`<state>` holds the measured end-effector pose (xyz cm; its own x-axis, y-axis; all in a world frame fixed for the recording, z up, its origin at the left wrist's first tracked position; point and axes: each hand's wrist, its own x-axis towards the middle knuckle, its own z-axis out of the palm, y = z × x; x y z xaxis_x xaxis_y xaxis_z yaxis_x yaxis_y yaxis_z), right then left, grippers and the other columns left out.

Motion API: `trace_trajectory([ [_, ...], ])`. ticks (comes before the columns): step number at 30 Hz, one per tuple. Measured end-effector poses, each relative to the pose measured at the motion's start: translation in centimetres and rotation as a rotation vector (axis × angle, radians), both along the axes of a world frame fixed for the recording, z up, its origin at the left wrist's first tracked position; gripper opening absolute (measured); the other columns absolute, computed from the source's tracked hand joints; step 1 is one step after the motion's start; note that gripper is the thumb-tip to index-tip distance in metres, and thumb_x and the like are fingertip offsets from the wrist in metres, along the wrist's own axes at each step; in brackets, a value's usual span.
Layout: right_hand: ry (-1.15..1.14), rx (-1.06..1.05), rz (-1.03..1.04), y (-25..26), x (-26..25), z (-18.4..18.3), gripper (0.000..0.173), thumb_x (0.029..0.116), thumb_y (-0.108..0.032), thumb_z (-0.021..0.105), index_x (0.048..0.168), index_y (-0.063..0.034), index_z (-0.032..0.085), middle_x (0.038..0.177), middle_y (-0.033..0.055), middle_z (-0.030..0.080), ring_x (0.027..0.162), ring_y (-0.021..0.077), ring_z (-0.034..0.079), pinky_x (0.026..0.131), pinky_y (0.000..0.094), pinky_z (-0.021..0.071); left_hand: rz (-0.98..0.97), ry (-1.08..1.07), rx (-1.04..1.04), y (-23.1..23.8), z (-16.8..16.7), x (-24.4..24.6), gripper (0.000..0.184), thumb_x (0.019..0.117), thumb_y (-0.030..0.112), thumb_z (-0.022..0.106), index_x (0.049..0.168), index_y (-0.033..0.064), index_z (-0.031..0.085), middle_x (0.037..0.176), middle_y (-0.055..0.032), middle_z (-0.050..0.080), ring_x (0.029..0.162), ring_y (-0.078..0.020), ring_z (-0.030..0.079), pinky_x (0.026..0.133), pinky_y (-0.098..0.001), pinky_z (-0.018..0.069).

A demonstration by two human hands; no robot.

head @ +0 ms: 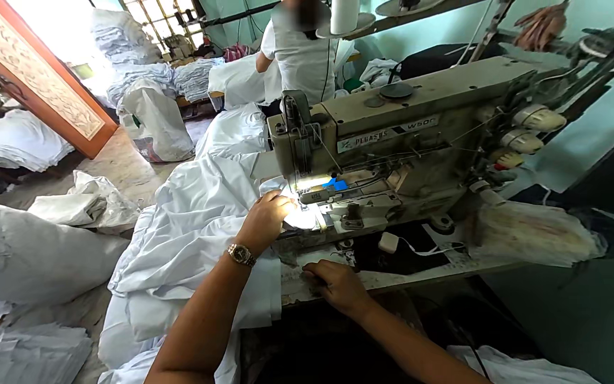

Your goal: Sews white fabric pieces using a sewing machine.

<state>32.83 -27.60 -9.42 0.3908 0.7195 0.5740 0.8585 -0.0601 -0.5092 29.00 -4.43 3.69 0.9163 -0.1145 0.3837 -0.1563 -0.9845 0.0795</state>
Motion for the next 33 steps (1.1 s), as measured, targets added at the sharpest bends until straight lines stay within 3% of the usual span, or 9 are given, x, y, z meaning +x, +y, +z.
trace_trajectory([
  [6,-0.024,-0.021,-0.031,-0.2,-0.2,0.2,0.021,0.0981,-0.025,0.060,0.104,-0.0127,0.075,0.085,0.0040,0.071,0.078,0.0183,0.072,0.070,0.0358,0.0610,0.030,0.061,-0.035,-0.3,0.5,0.3,0.031,0.0899,-0.006,0.059,0.112,0.0092,0.076,0.129,-0.0055,0.069,0.131,-0.0257,0.058,0.109,-0.0457,0.0481],
  [10,-0.092,0.000,-0.078,-0.1,-0.5,0.0,0.023,0.0990,-0.029,0.057,0.100,-0.0129,0.074,0.080,0.0026,0.069,0.074,0.0173,0.070,0.066,0.0342,0.0600,0.084,0.097,-0.099,-1.3,1.7,0.8,0.029,0.0917,-0.005,0.054,0.111,0.0032,0.074,0.125,-0.0107,0.071,0.126,-0.0262,0.062,0.108,-0.0420,0.0481],
  [14,-0.146,-0.003,-0.111,0.0,-0.6,-0.1,0.022,0.0974,-0.029,0.057,0.096,-0.0145,0.073,0.077,0.0008,0.067,0.071,0.0160,0.069,0.064,0.0326,0.0591,0.130,0.149,-0.135,-0.9,1.9,1.6,0.033,0.0944,-0.003,0.050,0.117,0.0042,0.073,0.125,-0.0114,0.070,0.126,-0.0257,0.062,0.109,-0.0413,0.0468],
  [18,-0.165,-0.021,-0.100,0.2,-0.5,-0.4,0.021,0.0952,-0.029,0.057,0.095,-0.0158,0.073,0.075,0.0001,0.066,0.069,0.0157,0.068,0.061,0.0322,0.0577,0.138,0.154,-0.176,0.0,3.0,2.9,0.029,0.0926,-0.006,0.051,0.107,-0.0001,0.075,0.122,-0.0154,0.070,0.123,-0.0312,0.062,0.107,-0.0466,0.0475],
  [21,-0.116,-0.034,-0.058,0.1,-0.5,-0.3,0.019,0.0940,-0.028,0.059,0.095,-0.0148,0.073,0.076,0.0014,0.066,0.070,0.0169,0.068,0.062,0.0337,0.0584,0.237,0.196,-0.130,2.0,3.4,4.4,0.028,0.0951,-0.004,0.053,0.114,0.0002,0.073,0.126,-0.0158,0.069,0.125,-0.0325,0.061,0.108,-0.0492,0.0466],
  [24,-0.094,-0.013,-0.039,-0.1,-0.4,-0.6,0.021,0.0961,-0.030,0.058,0.097,-0.0153,0.074,0.077,0.0006,0.067,0.071,0.0156,0.068,0.064,0.0322,0.0583,0.321,-0.142,-0.108,6.8,1.3,3.8,0.025,0.0907,-0.008,0.059,0.110,0.0000,0.074,0.123,-0.0170,0.070,0.123,-0.0342,0.062,0.106,-0.0516,0.0491],
  [27,-0.123,0.022,-0.056,0.0,-0.5,-0.7,0.021,0.0943,-0.027,0.058,0.097,-0.0145,0.074,0.077,0.0010,0.067,0.071,0.0161,0.068,0.064,0.0323,0.0579,0.293,-0.545,-0.080,7.1,0.6,-0.2,0.022,0.0864,-0.011,0.061,0.101,-0.0020,0.074,0.120,-0.0178,0.071,0.124,-0.0354,0.062,0.108,-0.0493,0.0484],
  [29,-0.121,0.002,-0.062,-0.1,-0.8,-0.5,0.020,0.0913,-0.025,0.060,0.098,-0.0125,0.075,0.079,0.0036,0.069,0.072,0.0194,0.069,0.064,0.0354,0.0588,0.261,-0.676,-0.050,5.3,-0.1,-2.8,0.022,0.0843,-0.010,0.061,0.099,-0.0012,0.074,0.121,-0.0175,0.071,0.125,-0.0360,0.062,0.109,-0.0481,0.0476],
  [33,-0.109,-0.065,-0.064,0.0,-0.9,0.0,0.021,0.0903,-0.025,0.063,0.099,-0.0105,0.075,0.083,0.0067,0.070,0.075,0.0234,0.071,0.065,0.0405,0.0599,0.232,-0.743,-0.010,3.3,-1.9,-5.8,0.019,0.0856,-0.007,0.062,0.098,0.0024,0.074,0.122,-0.0151,0.071,0.126,-0.0343,0.061,0.109,-0.0459,0.0474],
])
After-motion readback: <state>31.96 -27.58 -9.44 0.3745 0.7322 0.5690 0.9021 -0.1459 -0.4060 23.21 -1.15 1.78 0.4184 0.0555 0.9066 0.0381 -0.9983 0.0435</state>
